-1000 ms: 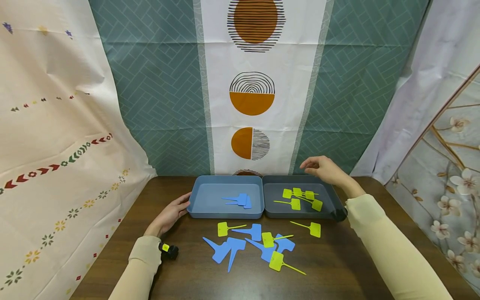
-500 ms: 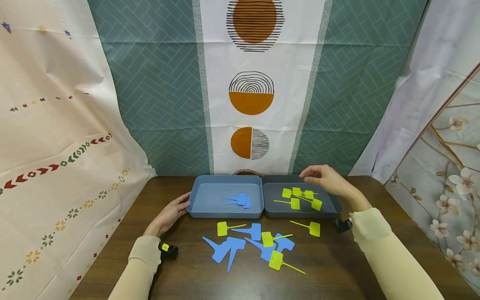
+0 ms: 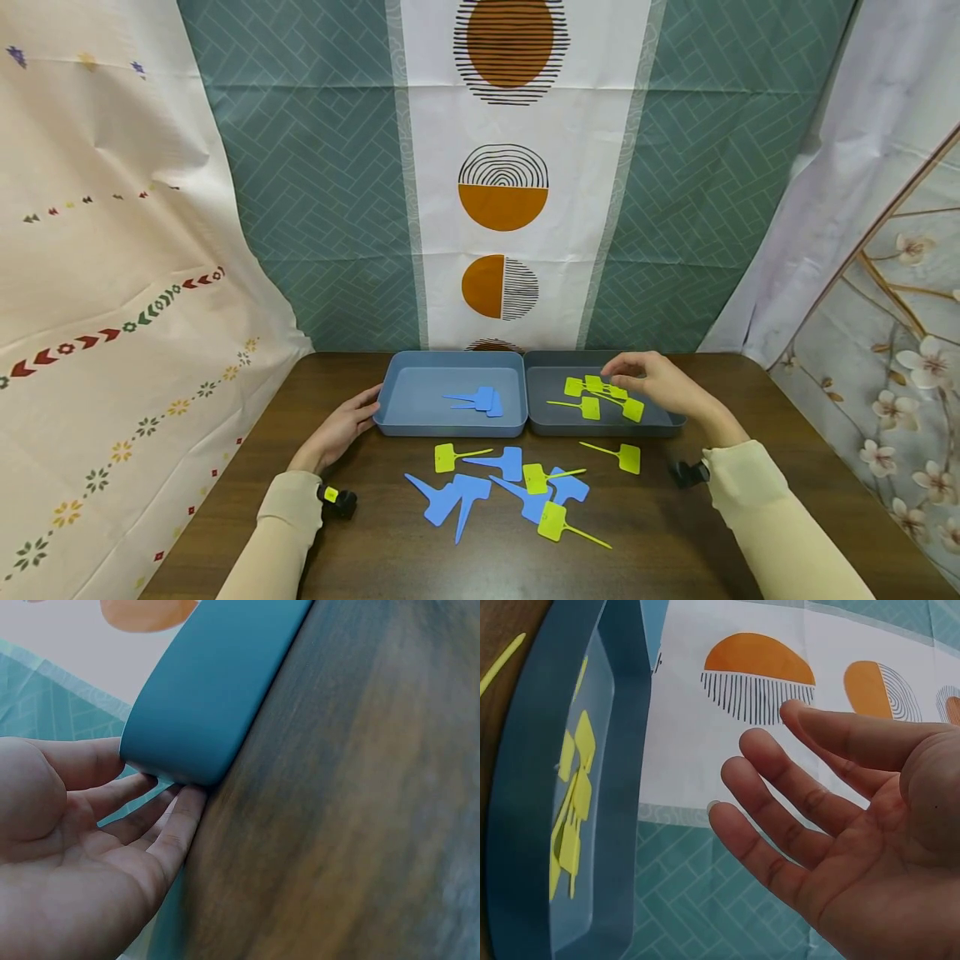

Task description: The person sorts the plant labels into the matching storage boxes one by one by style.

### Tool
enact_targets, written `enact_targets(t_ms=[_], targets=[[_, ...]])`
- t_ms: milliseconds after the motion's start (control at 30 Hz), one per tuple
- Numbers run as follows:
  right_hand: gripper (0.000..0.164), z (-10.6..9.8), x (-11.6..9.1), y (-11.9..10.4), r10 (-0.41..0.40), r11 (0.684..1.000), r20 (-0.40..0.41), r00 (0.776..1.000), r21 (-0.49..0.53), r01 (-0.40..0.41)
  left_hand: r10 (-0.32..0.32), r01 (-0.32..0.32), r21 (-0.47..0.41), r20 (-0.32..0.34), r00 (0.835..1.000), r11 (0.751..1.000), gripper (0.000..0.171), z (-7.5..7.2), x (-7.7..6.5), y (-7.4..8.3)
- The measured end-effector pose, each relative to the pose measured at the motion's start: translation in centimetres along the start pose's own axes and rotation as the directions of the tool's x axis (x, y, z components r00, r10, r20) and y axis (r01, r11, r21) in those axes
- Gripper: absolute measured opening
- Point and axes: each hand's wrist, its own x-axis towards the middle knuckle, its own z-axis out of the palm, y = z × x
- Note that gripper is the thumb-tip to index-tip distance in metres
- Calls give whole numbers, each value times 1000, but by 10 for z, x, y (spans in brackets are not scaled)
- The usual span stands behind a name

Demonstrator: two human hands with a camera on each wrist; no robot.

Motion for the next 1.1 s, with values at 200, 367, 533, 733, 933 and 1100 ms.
enact_targets(t_ms=[200,367,533,733,933,1100], targets=[[20,6,-7,6,6,1000,-3,1000,13,-6,2,-2,4,-2,1000,1000,58,-1,-1,-1],[18,12,-13,9,7,1000,-1,1000,25,-7,3,-3,1,-3,1000,1000,58,-2,0,-1],[17,18,-20,18,-3,1000,3,1000,28,3,-1,1,4,-3,1000,1000,57,0,-1,0],[17,24,-27,25,20,1000,6,1000,10,-20,0,0,5,-1,1000,1000,57,1,-1,1],[21,27,-33,26,6,1000,30,1000,5,-6,14,-14,1,13,1000,1000,58,2,-1,1],[23,24,-39,30,5,1000,101,995,24,-7,4,-4,9,3,1000,1000,59,2,0,0]])
